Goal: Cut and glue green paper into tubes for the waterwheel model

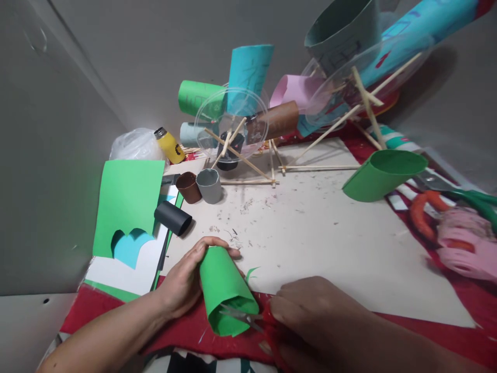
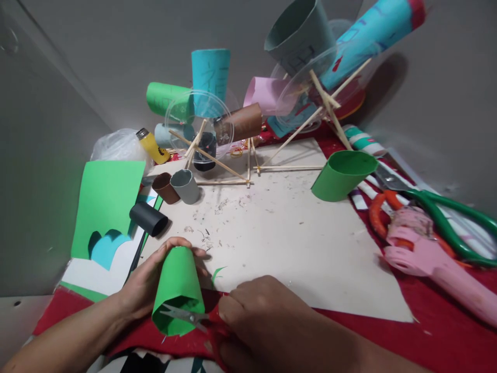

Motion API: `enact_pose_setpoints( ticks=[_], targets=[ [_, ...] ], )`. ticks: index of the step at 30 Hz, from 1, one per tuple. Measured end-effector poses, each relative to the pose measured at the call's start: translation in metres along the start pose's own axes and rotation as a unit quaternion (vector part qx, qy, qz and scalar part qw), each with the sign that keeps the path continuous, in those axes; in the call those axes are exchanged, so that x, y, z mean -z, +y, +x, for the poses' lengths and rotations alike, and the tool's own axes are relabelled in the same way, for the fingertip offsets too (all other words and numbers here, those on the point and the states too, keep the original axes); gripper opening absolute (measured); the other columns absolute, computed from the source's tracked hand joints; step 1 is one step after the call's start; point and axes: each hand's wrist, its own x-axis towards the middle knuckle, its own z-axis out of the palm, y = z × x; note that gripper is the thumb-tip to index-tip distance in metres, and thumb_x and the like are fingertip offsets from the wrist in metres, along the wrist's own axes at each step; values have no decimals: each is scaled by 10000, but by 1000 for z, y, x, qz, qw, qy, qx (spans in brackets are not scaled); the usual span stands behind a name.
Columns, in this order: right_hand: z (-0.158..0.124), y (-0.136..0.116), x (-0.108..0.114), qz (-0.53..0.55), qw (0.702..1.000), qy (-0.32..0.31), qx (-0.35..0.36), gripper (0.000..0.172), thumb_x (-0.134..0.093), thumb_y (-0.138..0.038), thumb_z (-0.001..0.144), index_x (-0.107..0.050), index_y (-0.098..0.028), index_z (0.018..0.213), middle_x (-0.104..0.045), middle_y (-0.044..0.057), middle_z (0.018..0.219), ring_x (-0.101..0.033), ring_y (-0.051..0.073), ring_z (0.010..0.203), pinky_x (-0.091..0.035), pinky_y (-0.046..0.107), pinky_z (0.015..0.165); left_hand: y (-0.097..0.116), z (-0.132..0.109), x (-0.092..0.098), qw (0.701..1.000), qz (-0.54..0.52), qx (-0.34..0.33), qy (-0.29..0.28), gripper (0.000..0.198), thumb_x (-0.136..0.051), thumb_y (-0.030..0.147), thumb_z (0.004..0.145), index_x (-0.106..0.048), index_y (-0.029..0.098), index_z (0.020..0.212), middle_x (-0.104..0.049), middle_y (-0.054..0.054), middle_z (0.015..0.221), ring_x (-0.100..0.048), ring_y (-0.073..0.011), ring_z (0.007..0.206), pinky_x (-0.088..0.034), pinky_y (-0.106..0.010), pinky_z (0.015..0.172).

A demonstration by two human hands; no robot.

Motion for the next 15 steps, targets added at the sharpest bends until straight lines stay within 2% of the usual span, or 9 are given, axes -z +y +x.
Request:
enact_pose_setpoints(
  ticks=[4,8,12,15],
  targets=[
    [-2,2,-1,-11,1000,20,4,88,-617,-148,790,-593,-199,721,-690,2,746,-634,182,635,-339,280,572,2,2,3,999,14,20,-27,198,-568,326,928,-617,160,1024,-671,-182,1190,-683,-309,1007,-488,-463,917],
    [0,0,3,-13,1000,16,14,110,-618,-127,773,-574,-200,704,-684,-15,723,-624,165,618,-333,273,568,4,3,6,997,-13,57,-45,270,-619,300,871,-625,137,1087,-659,-191,1219,-652,-303,1086,-457,-460,986],
    [3,-1,6,-6,1000,1,18,111,-611,-135,774,-566,-206,701,-686,-24,706,-606,150,586,-307,266,542,2,4,8,997,-11,58,-54,341,-640,353,874,-627,117,1121,-653,-202,1227,-633,-306,1133,-425,-470,1040],
    [3,0,7,-16,1000,2,21,87,-621,-166,782,-586,-204,713,-702,-4,721,-611,162,598,-306,267,543,-1,4,8,997,17,34,-61,338,-566,435,938,-611,144,1104,-657,-189,1208,-646,-309,1098,-448,-493,999]
  ],
)
